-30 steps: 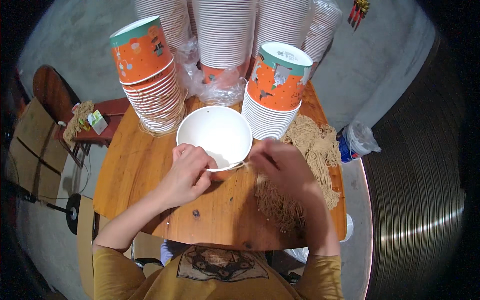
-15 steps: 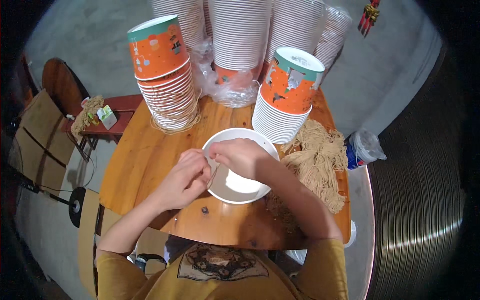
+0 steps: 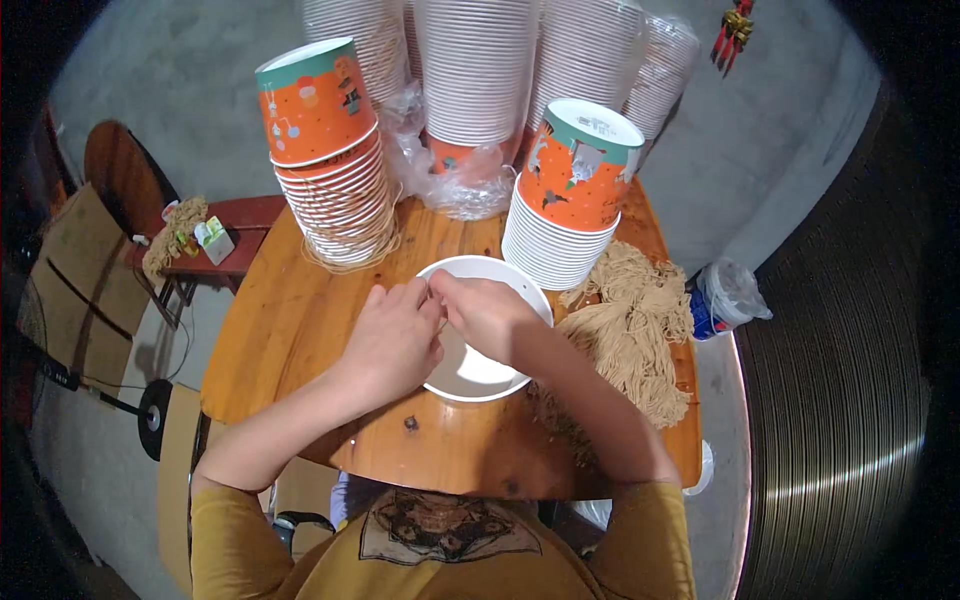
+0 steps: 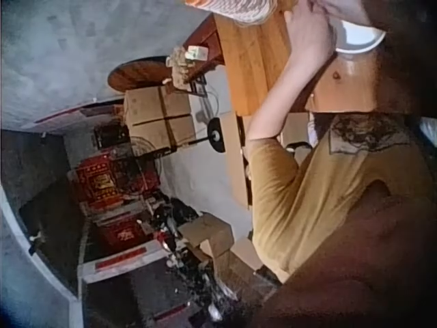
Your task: Threading string through the rims of stacks of paper cups for packaging or display purposes.
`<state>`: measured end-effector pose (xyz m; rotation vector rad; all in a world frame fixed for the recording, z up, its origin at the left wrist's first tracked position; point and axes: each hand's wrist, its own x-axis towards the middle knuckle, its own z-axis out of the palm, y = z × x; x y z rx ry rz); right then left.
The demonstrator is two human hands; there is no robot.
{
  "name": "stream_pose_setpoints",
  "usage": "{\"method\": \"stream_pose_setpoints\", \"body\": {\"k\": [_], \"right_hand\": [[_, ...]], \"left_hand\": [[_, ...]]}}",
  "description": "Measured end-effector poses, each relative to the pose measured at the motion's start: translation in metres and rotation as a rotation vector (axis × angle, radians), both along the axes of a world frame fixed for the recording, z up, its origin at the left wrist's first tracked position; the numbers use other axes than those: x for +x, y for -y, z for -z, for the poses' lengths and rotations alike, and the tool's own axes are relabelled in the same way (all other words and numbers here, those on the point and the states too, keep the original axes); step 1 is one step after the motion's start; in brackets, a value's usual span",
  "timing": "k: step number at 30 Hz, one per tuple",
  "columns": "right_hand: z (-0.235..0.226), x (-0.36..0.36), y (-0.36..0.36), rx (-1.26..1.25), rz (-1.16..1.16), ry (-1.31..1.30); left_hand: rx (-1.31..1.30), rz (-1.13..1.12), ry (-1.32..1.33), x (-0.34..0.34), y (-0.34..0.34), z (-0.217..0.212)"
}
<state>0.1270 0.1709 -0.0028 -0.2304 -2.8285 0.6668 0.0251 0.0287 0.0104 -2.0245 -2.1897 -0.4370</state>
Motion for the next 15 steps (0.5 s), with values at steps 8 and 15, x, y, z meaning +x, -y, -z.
{"method": "stream_pose_setpoints", "body": {"k": [8, 15], "right_hand": [[-0.001, 0.003, 0.002, 0.23, 0.137, 0.117], [0.005, 0.001, 0.0, 0.224, 0.111, 0.161]], "left_hand": [[-0.112, 0.099, 0.115, 0.003, 0.029, -0.03], [-0.079, 0.342, 0.005, 0.004, 0.042, -0.029]]}}
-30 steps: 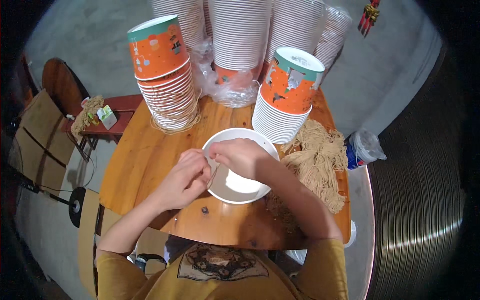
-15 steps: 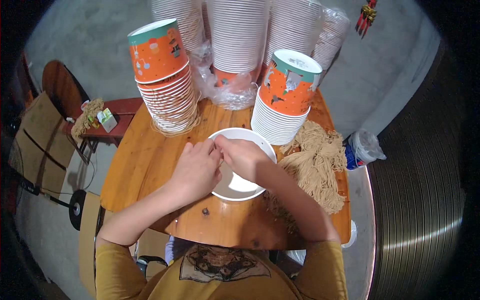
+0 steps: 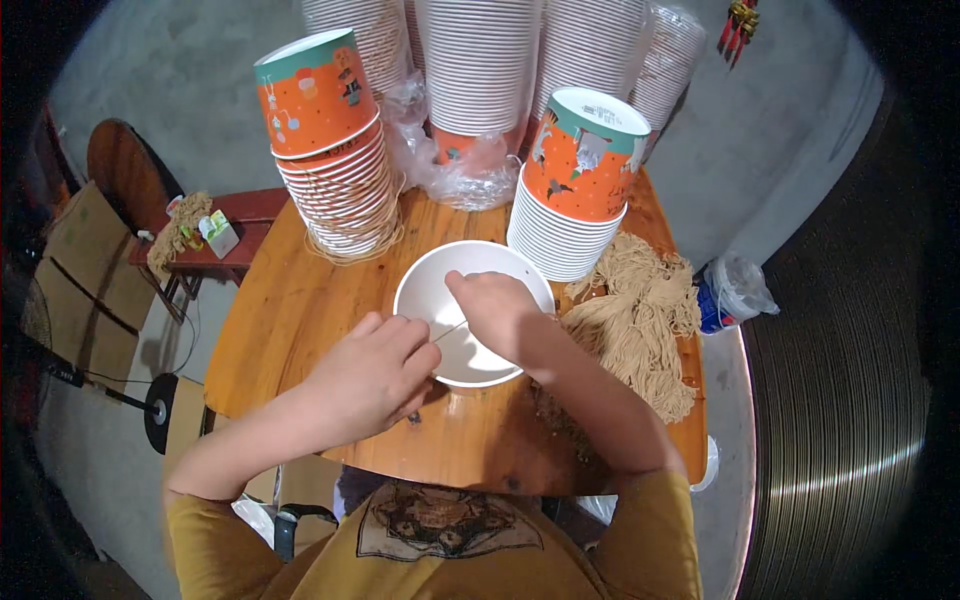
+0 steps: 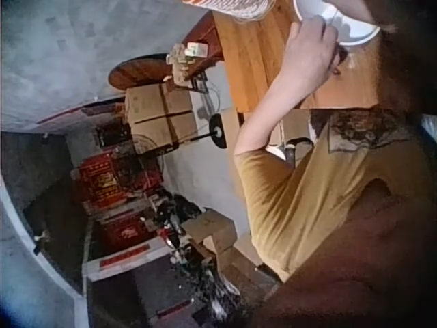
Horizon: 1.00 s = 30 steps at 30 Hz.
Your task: Threading string through the rims of stacks of paper cups for packaging or display purposes.
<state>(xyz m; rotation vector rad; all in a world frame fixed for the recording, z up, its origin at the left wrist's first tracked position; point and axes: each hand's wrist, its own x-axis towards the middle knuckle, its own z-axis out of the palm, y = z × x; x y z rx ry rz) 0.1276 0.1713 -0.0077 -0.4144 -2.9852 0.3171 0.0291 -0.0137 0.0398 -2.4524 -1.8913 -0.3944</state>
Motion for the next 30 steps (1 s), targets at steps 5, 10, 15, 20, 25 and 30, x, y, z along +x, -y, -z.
{"method": "stream_pose_setpoints", "body": {"k": [5, 10, 15, 20, 25, 30], "right_hand": [[0.0, -0.001, -0.001, -0.073, 0.016, 0.022], [0.006, 0.003, -0.007, -0.003, -0.041, 0.065], [-0.004, 0.002, -0.004, -0.012, -0.077, 0.135], [-0.005, 0.002, -0.004, -0.076, -0.049, 0.104], [-0.012, -0.005, -0.006, -0.042, -0.053, 0.183], [-0.015, 0.0, -0.026, -0.247, -0.063, 0.062]], "left_hand": [[0.048, 0.042, -0.166, -0.003, -0.006, 0.004], [0.047, 0.042, -0.358, 0.001, -0.006, 0.006], [0.089, 0.138, -0.352, -0.011, -0.009, 0.01], [0.07, 0.177, -0.299, -0.016, -0.01, 0.006], [-0.019, 0.321, -0.203, -0.034, -0.013, 0.004], [0.051, 0.375, -0.266, -0.039, -0.013, 0.0]]}}
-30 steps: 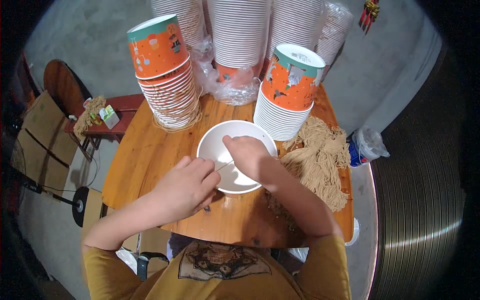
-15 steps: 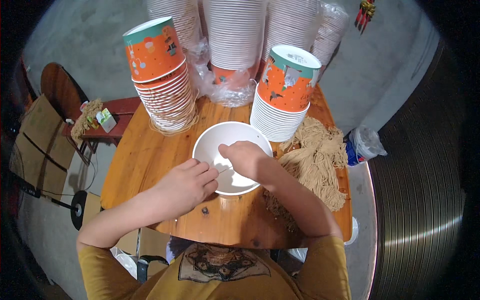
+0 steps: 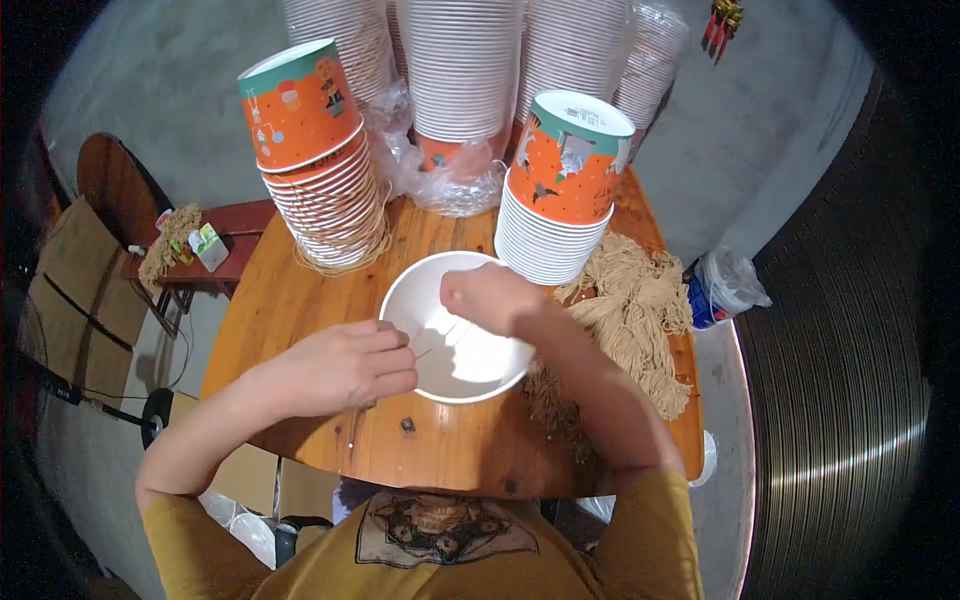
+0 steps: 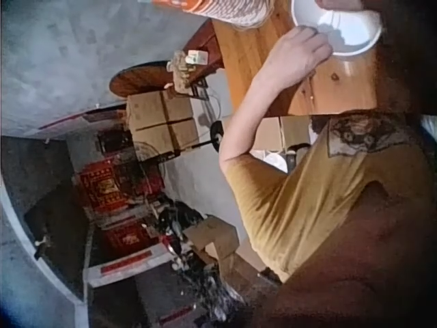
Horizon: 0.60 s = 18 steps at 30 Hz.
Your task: Threading string through the rims of stacks of paper cups for packaging or display purposes.
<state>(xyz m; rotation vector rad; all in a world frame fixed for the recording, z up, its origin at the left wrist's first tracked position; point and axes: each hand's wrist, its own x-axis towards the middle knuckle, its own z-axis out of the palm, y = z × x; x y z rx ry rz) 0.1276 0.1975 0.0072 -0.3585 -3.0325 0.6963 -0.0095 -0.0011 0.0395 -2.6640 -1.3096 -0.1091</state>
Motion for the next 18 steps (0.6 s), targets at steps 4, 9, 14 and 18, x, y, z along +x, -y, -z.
{"method": "stream_pose_setpoints", "body": {"k": [4, 9, 14, 18], "right_hand": [[-0.029, 0.022, -0.021, -0.86, 0.09, -0.191], [-0.019, 0.053, -0.042, -1.503, 0.116, -0.51], [-0.013, 0.069, -0.02, -1.876, 0.309, -0.731], [-0.009, 0.067, 0.012, -1.817, 0.232, -0.822]], "left_hand": [[0.146, -0.1, -0.102, -0.028, 0.002, 0.001], [0.179, -0.118, -0.118, -0.059, -0.009, 0.013], [0.065, -0.385, 0.25, -0.087, -0.013, 0.022], [0.311, -0.384, 0.553, -0.055, -0.021, 0.018]]}}
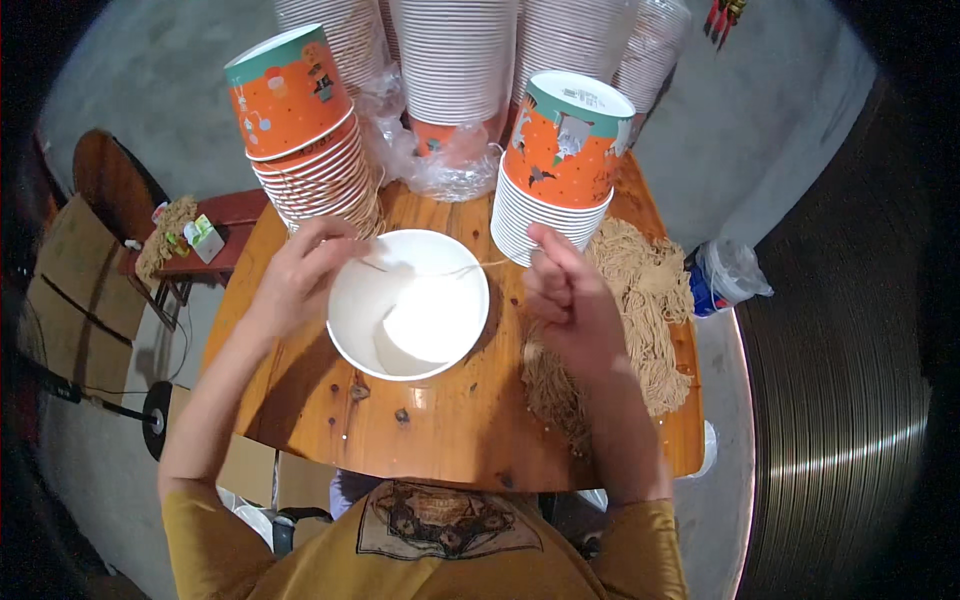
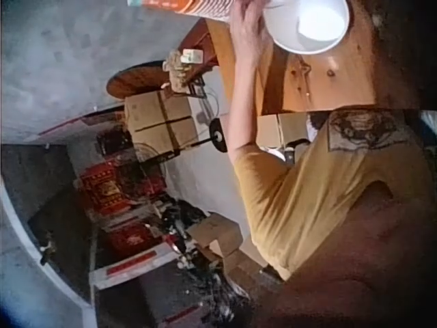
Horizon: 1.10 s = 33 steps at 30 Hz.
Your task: Threading string through the rims of stacks of paper cups for packaging or display purposes.
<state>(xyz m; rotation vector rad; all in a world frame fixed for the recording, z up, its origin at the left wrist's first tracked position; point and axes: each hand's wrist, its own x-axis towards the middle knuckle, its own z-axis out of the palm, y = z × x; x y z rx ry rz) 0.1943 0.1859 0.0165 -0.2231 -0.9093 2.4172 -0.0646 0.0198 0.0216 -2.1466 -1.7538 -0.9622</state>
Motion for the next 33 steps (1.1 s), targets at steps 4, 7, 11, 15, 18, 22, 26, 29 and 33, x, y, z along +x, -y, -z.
{"method": "stream_pose_setpoints", "body": {"k": [4, 7, 11, 15, 18, 22, 26, 29, 33], "right_hand": [[-0.015, -0.015, 0.034, -0.029, 0.035, 0.061], [-0.027, -0.023, 0.054, 0.014, 0.007, 0.029], [-0.027, -0.02, 0.05, 0.165, 0.201, 0.07], [-0.02, -0.014, 0.046, 0.0, 0.202, -0.059], [-0.011, -0.007, 0.042, 0.043, 0.261, -0.042], [0.007, 0.012, 0.042, 0.141, 0.346, 0.071], [0.039, 0.028, 0.038, 0.649, 0.497, 0.451], [0.041, 0.042, 0.048, 1.313, 0.69, 0.729], [0.049, 0.042, 0.083, 1.419, 0.416, 0.411]], "left_hand": [[-0.045, 0.092, 0.471, 0.079, -0.006, -0.002], [-0.132, 0.175, 0.793, 0.133, -0.001, -0.002], [-0.281, 0.226, 1.071, 0.142, -0.005, 0.0], [-0.453, 0.224, 1.241, 0.141, 0.005, -0.008], [-0.486, 0.165, 1.244, 0.136, 0.015, 0.003], [-0.567, -0.015, 1.12, 0.13, 0.028, 0.011], [-0.467, -0.02, 0.675, 0.134, 0.037, 0.024], [-0.418, 0.009, 0.507, 0.135, 0.041, 0.03], [-0.453, 0.032, 0.571, 0.139, 0.041, 0.033]]}}
